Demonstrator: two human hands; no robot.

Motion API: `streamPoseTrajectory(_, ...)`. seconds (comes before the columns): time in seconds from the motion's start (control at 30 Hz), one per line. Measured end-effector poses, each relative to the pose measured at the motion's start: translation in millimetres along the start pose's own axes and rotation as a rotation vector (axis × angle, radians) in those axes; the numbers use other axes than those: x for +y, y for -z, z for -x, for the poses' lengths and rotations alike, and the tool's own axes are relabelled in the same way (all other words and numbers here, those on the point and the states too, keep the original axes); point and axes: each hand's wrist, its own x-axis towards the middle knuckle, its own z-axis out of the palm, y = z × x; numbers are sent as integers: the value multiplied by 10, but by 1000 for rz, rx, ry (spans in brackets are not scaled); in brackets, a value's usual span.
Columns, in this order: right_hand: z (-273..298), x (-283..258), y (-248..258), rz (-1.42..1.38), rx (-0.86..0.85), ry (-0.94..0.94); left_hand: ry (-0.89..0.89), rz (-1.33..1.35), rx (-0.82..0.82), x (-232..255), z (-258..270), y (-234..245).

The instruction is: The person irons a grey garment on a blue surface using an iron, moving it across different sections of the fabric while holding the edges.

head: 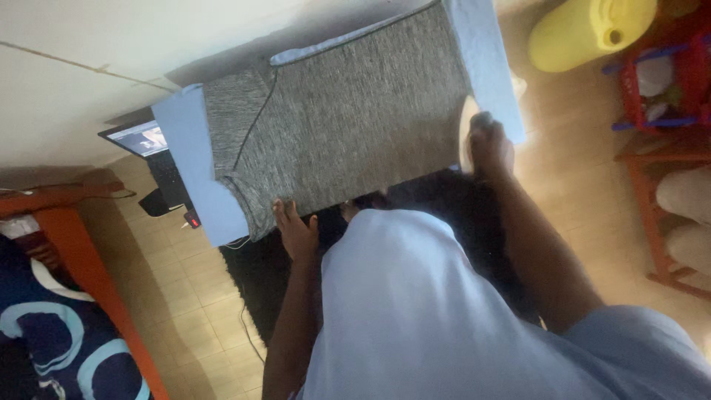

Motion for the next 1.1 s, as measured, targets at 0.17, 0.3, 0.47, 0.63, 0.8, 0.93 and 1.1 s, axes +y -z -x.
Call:
streamPoseTrajectory(0.17,189,338,214,-98,-186,368,-98,26,93,-54,15,-64)
streamPoseTrajectory(0.3,323,421,619,9,-408,397,-74,66,50,-46,24,-7)
streamPoseTrajectory(0.47,45,599,1429,272,-406,347,-92,-4,67,-4,0,38)
streamPoseTrajectory(0.63,-686,351,1859,551,-317,411,-6,29,13,40,8,82)
streamPoseTrajectory(0.8,-1552,-645,1799,815,-199,627,-20,40,8,54,-19,124)
streamPoseTrajectory(0.93,-1747,-1659,991,855,-214,823,72,112,-59,-23,-13,165)
streamPoseTrajectory(1.1,-1777,-2465,170,575,-418,696,184,74,62,-212,175,148)
